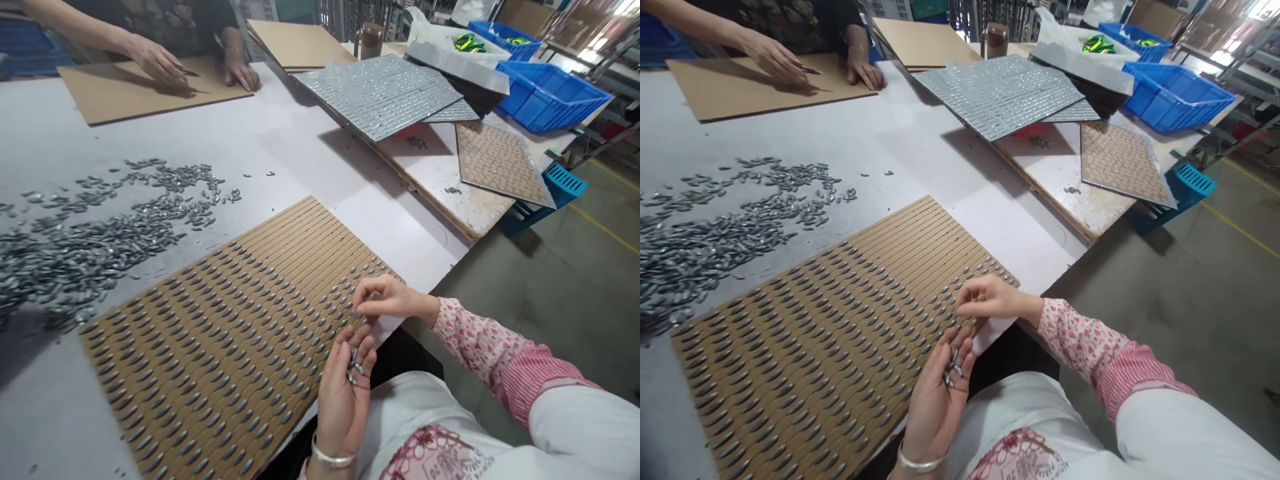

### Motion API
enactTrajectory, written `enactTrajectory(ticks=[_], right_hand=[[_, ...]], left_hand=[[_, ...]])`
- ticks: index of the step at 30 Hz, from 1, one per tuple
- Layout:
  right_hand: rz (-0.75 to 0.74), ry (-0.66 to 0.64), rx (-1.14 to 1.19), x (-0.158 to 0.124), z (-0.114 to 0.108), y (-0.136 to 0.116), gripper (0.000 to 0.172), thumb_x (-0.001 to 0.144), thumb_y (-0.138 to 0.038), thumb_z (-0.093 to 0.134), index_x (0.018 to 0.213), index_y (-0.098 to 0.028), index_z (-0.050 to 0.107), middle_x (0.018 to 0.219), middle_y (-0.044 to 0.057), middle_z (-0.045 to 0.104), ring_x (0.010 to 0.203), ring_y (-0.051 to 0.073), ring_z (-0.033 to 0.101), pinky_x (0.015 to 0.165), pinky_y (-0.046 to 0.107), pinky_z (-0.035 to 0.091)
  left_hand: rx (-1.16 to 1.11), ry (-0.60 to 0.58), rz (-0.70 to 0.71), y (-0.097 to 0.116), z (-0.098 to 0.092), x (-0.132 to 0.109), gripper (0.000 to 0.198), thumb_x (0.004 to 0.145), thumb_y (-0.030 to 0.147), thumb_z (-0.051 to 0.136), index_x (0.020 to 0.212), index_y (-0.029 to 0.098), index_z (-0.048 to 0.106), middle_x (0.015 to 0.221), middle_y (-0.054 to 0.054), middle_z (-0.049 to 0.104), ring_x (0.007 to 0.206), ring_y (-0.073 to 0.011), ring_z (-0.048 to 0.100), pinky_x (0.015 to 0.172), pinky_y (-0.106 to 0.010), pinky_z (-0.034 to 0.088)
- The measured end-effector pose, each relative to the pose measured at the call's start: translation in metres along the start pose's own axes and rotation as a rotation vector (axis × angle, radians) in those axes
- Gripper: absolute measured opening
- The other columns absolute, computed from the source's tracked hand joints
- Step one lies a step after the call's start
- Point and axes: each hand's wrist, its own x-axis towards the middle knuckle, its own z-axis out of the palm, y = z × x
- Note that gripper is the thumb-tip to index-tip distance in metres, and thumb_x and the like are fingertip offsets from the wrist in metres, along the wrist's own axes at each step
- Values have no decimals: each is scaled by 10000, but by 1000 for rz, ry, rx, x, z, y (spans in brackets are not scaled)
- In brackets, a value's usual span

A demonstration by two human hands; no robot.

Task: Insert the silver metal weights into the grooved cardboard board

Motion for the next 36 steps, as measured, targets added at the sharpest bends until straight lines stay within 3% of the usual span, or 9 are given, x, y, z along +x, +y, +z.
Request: enactTrajectory(ticks=[4,7,10,12,17,22,27,32,36], right_hand=[[127,296,163,11,-27,14,202,826,-355,547,831,-154,527,833,37,646,750,124,590,698,258,454],[136,396,42,20,-45,25,123,840,-271,501,880,-159,533,799,15,629,741,120,582,705,264,452],[88,322,-295,27,-56,32,131,834,-207,495,896,-162,602,814,18,615,781,127,547,752,276,429],[42,253,-495,31,-59,33,120,816,-180,531,873,-165,635,823,25,616,815,135,529,793,281,407],[50,146,-711,40,-59,34,65,804,-191,582,809,-164,640,769,26,614,805,148,510,769,273,387],[15,103,-860,47,-61,42,89,814,-214,575,777,-156,632,791,44,598,802,157,487,812,300,365],[-6,198,-765,38,-54,34,99,809,-238,588,764,-153,610,776,42,584,786,156,485,807,309,374],[-154,-164,-324,10,-21,5,164,811,-311,604,873,-160,598,829,23,600,797,119,530,758,245,423],[-178,-165,-283,-3,6,-7,145,836,-303,572,819,-159,584,775,18,591,778,112,515,759,241,419]], left_hand=[[19,-12,-41,1,-2,-4,78,770,160,612,847,151,604,771,-43,659,529,-60,555,448,-138,450],[23,-49,-46,0,-2,-6,149,772,163,609,920,147,614,867,-70,667,657,-96,610,563,-182,512],[48,-61,-54,-1,-1,-7,265,775,136,593,1040,147,599,1130,-132,621,929,-176,623,755,-260,534],[74,-59,-57,-1,-2,-7,266,774,129,594,1039,153,590,1164,-137,607,899,-166,632,731,-252,537],[87,-42,-77,-2,-4,-6,158,756,163,633,908,160,591,970,-103,663,674,-108,614,566,-203,516],[53,-60,-50,-5,-6,-2,186,733,160,665,916,149,631,836,-40,625,664,-72,565,616,-182,502],[3,3,-23,-6,-5,3,157,716,126,673,867,152,639,805,-34,614,633,-64,548,561,-158,481],[-73,30,-37,-4,1,7,98,734,120,652,831,131,643,782,-27,597,601,-51,535,508,-135,456],[-79,10,-24,-3,4,9,68,734,119,652,800,133,645,734,-3,587,555,-39,518,466,-121,439]])
